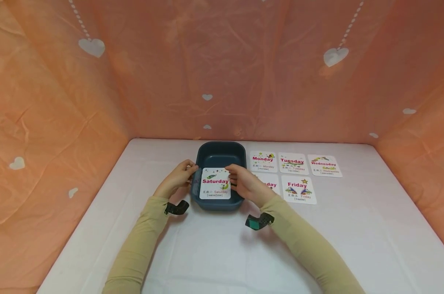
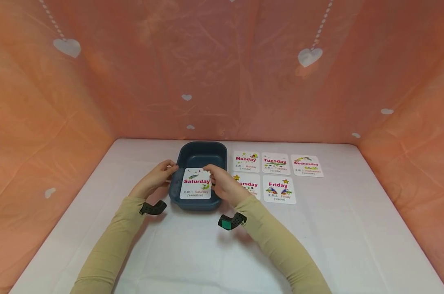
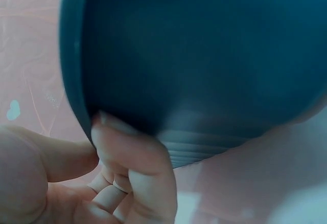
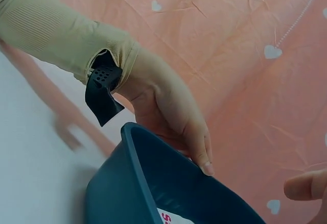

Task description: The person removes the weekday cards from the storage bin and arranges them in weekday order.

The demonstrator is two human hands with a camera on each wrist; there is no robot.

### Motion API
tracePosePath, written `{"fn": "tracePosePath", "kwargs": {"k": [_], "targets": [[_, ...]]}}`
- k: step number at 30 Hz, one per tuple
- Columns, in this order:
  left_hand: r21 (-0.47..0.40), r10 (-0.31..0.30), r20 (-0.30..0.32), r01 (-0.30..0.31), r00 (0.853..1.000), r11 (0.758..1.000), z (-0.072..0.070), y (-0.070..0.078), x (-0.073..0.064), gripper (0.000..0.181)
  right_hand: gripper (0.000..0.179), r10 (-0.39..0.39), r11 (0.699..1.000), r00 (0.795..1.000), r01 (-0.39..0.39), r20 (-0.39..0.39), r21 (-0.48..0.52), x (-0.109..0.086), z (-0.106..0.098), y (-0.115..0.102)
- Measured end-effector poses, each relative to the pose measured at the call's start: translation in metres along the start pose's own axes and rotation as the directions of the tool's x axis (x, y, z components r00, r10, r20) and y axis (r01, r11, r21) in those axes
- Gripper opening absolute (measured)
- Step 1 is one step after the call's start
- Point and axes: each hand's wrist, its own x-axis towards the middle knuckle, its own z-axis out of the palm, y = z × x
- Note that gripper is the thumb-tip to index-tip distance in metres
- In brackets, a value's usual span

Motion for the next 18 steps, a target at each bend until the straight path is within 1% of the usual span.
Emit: {"fn": "tracePosePath", "kwargs": {"k": [3, 5, 6, 9, 10, 16, 18], "targets": [[-0.007, -0.001, -0.002, 0.001, 1.0, 1.0, 0.0, -0.0011, 0.0012, 0.019, 0.06, 0.015, 1.0, 1.0, -0.015, 0.003, 0.011, 0.002, 0.0004, 0.0006], [-0.001, 0.005, -0.003, -0.005, 1.0, 1.0, 0.0003, -0.0011, 0.0011, 0.019, 0.063, 0.023, 1.0, 1.0, -0.023, 0.004, 0.021, 0.0027, 0.0011, 0.0004], [0.0, 0.006, -0.007, -0.006, 1.0, 1.0, 0.0004, -0.0009, 0.0008, 0.019, 0.061, 0.026, 0.999, 1.0, -0.026, 0.001, 0.029, 0.0031, 0.0017, 0.0003], [0.004, 0.01, -0.008, -0.01, 1.0, 1.0, 0.0008, -0.0006, 0.0007, 0.018, 0.048, 0.03, 0.999, 1.0, -0.03, -0.007, 0.035, 0.0042, 0.0022, 0.0003], [0.004, 0.01, -0.008, -0.01, 1.0, 1.0, 0.001, -0.0004, 0.0004, 0.018, 0.047, 0.033, 0.999, 0.999, -0.032, -0.011, 0.035, 0.0047, 0.0022, 0.0005], [0.012, 0.008, -0.009, -0.008, 1.0, 1.0, 0.0014, -0.0005, -0.0004, 0.02, 0.051, 0.042, 0.999, 0.999, -0.042, -0.033, -0.004, 0.0066, 0.0025, 0.0017], [0.015, 0.009, -0.013, -0.008, 1.0, 1.0, 0.0016, -0.0003, -0.0005, 0.021, 0.049, 0.048, 0.999, 0.998, -0.049, -0.048, -0.018, 0.0075, 0.0029, 0.001]]}}
